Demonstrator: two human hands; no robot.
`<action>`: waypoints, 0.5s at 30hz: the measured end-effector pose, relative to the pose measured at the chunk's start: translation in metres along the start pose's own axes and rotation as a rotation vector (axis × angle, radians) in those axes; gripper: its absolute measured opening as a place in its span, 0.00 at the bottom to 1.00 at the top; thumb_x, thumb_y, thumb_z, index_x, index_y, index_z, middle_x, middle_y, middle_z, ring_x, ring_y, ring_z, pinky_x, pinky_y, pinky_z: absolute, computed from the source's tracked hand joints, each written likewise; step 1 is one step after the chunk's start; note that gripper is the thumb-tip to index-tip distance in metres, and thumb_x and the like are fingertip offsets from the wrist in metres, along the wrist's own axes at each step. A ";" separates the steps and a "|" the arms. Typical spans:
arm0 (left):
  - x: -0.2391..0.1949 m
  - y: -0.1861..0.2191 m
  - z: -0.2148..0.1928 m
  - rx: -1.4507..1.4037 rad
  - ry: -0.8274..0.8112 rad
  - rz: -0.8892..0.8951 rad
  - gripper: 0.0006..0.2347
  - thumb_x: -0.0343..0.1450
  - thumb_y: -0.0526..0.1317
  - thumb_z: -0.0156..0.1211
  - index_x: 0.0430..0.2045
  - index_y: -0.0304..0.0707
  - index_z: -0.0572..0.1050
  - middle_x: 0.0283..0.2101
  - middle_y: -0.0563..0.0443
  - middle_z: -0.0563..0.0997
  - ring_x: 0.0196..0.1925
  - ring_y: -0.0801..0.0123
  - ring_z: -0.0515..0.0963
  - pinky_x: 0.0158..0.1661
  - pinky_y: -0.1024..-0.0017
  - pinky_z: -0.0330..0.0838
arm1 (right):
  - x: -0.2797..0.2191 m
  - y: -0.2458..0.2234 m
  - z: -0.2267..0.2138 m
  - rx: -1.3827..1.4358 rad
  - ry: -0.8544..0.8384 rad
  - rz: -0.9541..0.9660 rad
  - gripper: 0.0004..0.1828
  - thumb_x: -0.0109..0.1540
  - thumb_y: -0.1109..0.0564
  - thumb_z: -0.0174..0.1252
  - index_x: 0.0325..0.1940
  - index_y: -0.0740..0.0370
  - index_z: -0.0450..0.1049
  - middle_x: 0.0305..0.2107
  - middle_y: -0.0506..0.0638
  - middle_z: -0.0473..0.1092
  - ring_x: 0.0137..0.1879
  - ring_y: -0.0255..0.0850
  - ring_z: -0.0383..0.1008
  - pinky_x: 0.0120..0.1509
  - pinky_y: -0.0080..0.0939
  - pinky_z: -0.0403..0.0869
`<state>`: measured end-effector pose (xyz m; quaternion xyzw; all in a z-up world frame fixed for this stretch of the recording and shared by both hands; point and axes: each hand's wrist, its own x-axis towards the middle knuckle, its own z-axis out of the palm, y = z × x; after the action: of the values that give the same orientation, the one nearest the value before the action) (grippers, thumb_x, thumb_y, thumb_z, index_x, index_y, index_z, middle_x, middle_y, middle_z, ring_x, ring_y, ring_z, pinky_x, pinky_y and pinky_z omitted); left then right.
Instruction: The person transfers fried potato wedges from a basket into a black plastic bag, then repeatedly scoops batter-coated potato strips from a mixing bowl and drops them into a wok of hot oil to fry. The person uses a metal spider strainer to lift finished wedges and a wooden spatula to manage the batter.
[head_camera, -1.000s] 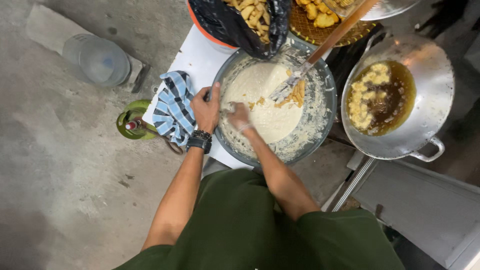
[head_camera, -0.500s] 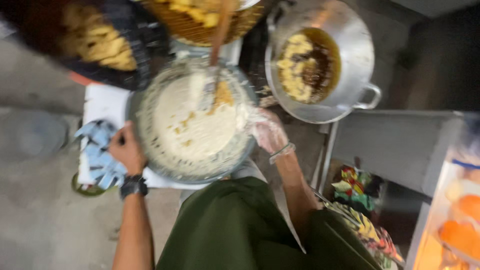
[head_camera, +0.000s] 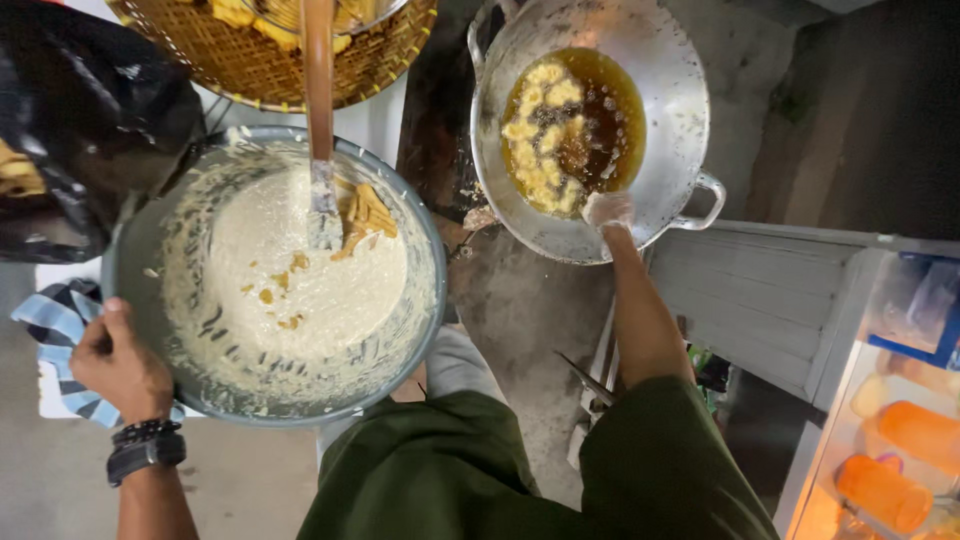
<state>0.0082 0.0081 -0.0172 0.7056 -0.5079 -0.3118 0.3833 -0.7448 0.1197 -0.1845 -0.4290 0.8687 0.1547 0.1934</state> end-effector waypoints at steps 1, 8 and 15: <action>0.000 -0.001 0.000 0.031 0.005 -0.002 0.23 0.85 0.44 0.58 0.19 0.29 0.66 0.23 0.59 0.62 0.29 0.75 0.56 0.32 0.67 0.48 | 0.006 -0.001 0.008 -0.035 -0.021 0.007 0.11 0.70 0.57 0.48 0.47 0.65 0.74 0.35 0.50 0.74 0.33 0.34 0.74 0.33 0.32 0.76; -0.001 0.003 -0.001 0.127 0.010 0.019 0.25 0.85 0.44 0.58 0.17 0.29 0.61 0.21 0.58 0.60 0.29 0.75 0.55 0.31 0.66 0.45 | 0.022 0.007 0.019 -0.137 -0.040 0.053 0.12 0.70 0.55 0.50 0.43 0.65 0.75 0.30 0.50 0.73 0.29 0.35 0.71 0.29 0.34 0.73; 0.002 -0.001 0.001 0.076 0.034 0.002 0.24 0.84 0.43 0.59 0.17 0.29 0.64 0.25 0.59 0.61 0.30 0.75 0.56 0.32 0.66 0.47 | 0.019 0.016 0.010 -0.096 0.032 0.111 0.14 0.69 0.53 0.51 0.39 0.64 0.75 0.26 0.50 0.71 0.25 0.36 0.68 0.24 0.36 0.71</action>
<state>0.0081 0.0065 -0.0191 0.7244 -0.5135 -0.2797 0.3651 -0.7669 0.1202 -0.2003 -0.3915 0.8856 0.1998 0.1501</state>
